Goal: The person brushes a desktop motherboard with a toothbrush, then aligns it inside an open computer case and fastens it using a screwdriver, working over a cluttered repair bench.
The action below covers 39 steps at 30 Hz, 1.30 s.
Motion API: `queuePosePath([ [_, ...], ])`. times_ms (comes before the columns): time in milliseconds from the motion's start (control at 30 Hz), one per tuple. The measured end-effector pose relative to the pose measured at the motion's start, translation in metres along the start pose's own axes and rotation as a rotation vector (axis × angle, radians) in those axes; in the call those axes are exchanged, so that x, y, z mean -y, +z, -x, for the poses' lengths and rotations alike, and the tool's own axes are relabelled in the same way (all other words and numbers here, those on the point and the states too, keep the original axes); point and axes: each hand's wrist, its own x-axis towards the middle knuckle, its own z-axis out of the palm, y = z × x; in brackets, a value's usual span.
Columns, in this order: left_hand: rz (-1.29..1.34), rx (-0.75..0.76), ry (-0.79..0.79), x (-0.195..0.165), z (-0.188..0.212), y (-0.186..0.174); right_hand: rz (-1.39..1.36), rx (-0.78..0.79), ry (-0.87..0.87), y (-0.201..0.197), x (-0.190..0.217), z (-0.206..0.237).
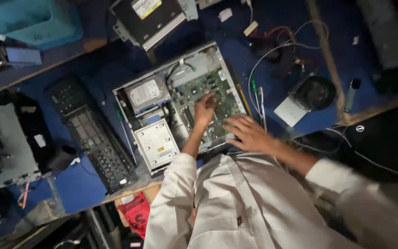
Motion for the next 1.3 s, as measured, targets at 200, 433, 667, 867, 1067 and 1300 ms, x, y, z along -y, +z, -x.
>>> queuePosePath([
  [200, -0.336, 0.250, -0.327, -0.038, -0.036, 0.031, 0.301, 0.774, -0.388, -0.006, -0.050, -0.030],
  [433, -0.655, 0.349, -0.491, -0.059, -0.049, 0.062, 0.290, 0.780, -0.428, 0.022, -0.061, -0.034],
  [667, -0.541, 0.307, -0.495, -0.048, -0.046, 0.067, 0.271, 0.795, -0.413, 0.026, -0.064, -0.033],
  [867, -0.565, 0.160, -0.427, -0.045, -0.039, 0.073, 0.239, 0.844, -0.374, 0.024, -0.064, -0.032],
  [1067, -0.536, 0.205, -0.472, -0.036, -0.042, 0.073, 0.231, 0.826, -0.342, 0.018, -0.062, -0.035],
  [1300, -0.522, 0.209, -0.442, -0.028, -0.041, 0.074, 0.176, 0.677, -0.353, 0.007, -0.055, -0.037],
])
